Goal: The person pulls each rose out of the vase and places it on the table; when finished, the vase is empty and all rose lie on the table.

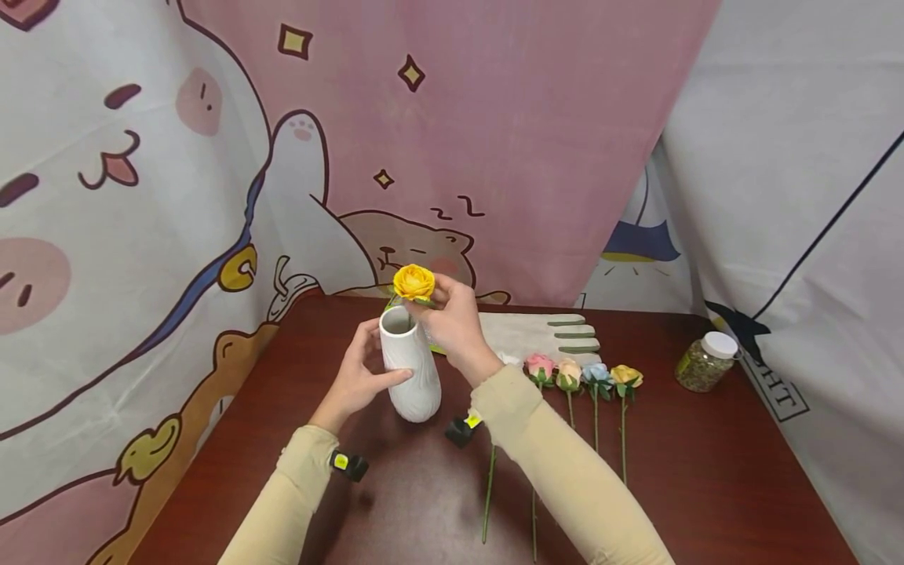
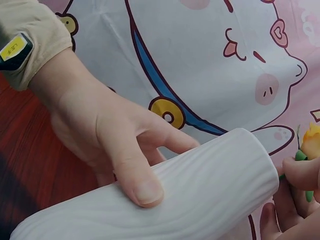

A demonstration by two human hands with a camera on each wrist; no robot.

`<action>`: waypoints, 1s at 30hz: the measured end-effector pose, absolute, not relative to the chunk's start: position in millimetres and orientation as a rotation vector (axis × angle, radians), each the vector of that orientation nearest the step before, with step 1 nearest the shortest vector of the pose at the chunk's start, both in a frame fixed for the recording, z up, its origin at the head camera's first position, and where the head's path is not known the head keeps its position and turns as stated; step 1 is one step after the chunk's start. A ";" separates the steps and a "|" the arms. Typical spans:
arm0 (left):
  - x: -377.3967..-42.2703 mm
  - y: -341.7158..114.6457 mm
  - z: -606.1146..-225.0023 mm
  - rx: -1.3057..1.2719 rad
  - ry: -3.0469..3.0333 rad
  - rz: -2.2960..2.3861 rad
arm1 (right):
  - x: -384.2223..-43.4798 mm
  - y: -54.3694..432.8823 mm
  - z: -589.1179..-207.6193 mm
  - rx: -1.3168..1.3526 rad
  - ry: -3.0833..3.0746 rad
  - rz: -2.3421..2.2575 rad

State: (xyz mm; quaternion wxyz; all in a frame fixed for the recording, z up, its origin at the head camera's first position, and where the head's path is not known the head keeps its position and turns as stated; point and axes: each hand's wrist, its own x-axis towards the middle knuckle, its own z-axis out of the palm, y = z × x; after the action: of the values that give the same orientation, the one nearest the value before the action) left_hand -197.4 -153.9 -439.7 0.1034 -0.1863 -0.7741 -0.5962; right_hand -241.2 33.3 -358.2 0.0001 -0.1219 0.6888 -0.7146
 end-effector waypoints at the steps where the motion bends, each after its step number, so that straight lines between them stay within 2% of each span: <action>1: -197.5 -153.8 -439.8 -0.555 -2.278 -1.759 | -241.7 33.5 -357.9 -0.368 2.153 -2.257; 14: -196.2 -153.8 -438.1 -0.559 -2.277 -1.754 | -243.3 37.1 -360.4 -0.333 2.188 -2.201; 30: -198.7 -154.1 -441.8 -0.556 -2.271 -1.756 | -241.6 42.9 -353.3 -0.554 2.169 -2.159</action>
State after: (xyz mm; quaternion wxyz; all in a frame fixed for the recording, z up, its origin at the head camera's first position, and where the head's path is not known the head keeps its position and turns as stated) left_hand -198.7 -154.1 -441.8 0.1085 -0.1890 -0.7722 -0.5968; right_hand -241.6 42.9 -353.3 0.0158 -0.1780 0.6972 -0.6942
